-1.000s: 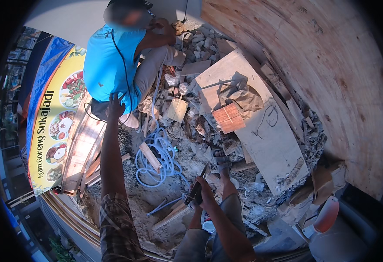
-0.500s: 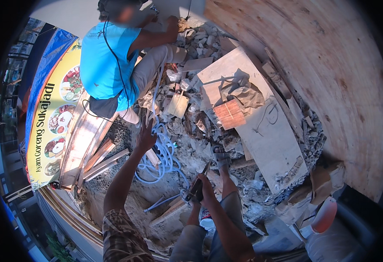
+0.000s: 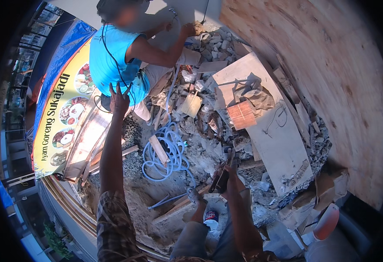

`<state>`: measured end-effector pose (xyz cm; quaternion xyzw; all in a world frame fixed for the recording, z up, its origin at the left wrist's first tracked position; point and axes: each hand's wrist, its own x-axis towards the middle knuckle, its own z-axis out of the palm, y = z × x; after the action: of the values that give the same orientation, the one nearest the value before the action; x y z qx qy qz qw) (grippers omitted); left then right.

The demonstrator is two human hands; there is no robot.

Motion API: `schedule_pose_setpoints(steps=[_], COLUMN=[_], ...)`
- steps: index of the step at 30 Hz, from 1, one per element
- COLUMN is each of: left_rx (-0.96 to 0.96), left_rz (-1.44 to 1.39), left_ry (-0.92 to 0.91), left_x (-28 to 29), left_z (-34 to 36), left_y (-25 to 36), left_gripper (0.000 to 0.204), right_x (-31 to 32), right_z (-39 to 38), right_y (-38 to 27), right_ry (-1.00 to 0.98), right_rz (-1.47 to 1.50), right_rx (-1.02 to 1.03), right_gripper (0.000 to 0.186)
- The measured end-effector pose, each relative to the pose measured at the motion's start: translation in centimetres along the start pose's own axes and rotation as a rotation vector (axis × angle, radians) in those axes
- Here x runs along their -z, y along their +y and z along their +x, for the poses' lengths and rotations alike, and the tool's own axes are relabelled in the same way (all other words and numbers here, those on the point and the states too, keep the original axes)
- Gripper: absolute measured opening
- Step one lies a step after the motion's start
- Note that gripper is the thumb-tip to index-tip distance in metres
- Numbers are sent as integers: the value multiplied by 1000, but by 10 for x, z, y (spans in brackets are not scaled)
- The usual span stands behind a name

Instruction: The person applies sealant tape to the threaded end of a metal faucet, inserts it into a pipe fitting on a wall, and tightens it using pliers.

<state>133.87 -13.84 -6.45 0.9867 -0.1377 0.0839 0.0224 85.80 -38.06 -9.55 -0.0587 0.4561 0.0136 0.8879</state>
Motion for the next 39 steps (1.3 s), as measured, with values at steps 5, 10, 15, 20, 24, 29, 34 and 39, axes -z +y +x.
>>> schedule_pose_setpoints(steps=[5,10,15,20,24,29,34,39], left_rx=[-251,-161,41,110,674,793,763,535], left_rz=[75,-116,-109,-484,-592,-700,-547,-456], left_ry=[46,-386,-1179,-1105,-1156,-993,-1006,-938], left_x=[31,72,171,228,320,328,304,233], left_z=[-10,-93,-235,-331,-307,-361,-377,-336], left_y=[-73,-63,30,77,152,116,82,57], left_gripper=[74,69,73,69,58,52,49,52], right_x=[-40,-51,-95,-14,97,158,213,158], right_z=[-53,-146,-162,-72,-21,-68,-106,-160], right_y=[-156,-349,-438,-387,-294,-221,-207,-260], right_ry=[-19,32,415,309,378,360,344,491], right_rz=[22,-214,-855,-790,-991,-1197,-1375,-955], right_rx=[591,1475,1089,402,143,-184,-215,-250], right_gripper=[46,57,41,28,37,43,42,37])
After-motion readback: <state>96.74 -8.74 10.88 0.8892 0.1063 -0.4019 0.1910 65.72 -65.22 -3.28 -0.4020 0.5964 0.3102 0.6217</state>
